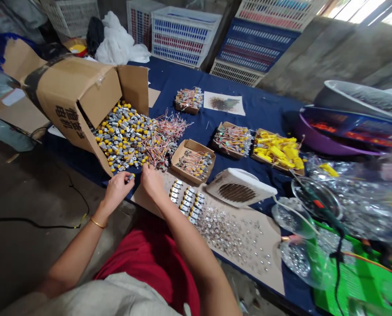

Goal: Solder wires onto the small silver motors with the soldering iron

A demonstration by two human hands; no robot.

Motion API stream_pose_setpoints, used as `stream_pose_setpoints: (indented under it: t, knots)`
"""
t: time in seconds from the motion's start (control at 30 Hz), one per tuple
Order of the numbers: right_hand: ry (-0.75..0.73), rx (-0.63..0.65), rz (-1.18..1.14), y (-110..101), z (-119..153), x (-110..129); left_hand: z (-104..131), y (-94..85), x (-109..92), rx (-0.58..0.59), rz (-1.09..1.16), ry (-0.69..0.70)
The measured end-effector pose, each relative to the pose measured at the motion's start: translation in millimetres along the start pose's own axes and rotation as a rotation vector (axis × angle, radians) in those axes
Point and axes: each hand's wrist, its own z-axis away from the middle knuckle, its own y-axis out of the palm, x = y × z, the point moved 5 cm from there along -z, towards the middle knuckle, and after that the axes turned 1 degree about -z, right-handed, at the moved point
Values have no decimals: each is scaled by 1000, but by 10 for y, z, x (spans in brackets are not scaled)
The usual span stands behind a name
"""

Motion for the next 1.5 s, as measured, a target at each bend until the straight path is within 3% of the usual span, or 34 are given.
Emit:
stream_pose_setpoints:
  t: [0.17, 0.3, 0.6, 0.87, 1.1, 1.17, 1.23, 1.37, 1.5]
  knots:
    - [87, 78, -8, 140, 425, -344, 254, 335, -375, 207, 64, 59]
    - [126, 106, -2, 242, 535, -516, 342, 452, -472, 287, 48, 57]
    - [-46, 182, -1, 134, 479, -627, 264, 476, -448, 300, 99, 116]
    - [49, 133, -1, 203, 491, -651, 264, 512, -585, 355, 100, 98]
    - [72, 112, 17, 77, 374, -767, 204, 631, -867, 361, 25, 101]
    - [69, 95, 24, 24, 379, -760, 164, 586, -827, 357, 57, 134]
    - [45, 81, 19, -10, 380, -670, 57, 446, -652, 268, 92, 131]
    - [-69, 99, -21, 0, 194, -210, -286, 23, -113, -109, -12, -63]
    - [-78, 128, -13, 12, -220, 239, -570, -57, 7, -103, -118, -30]
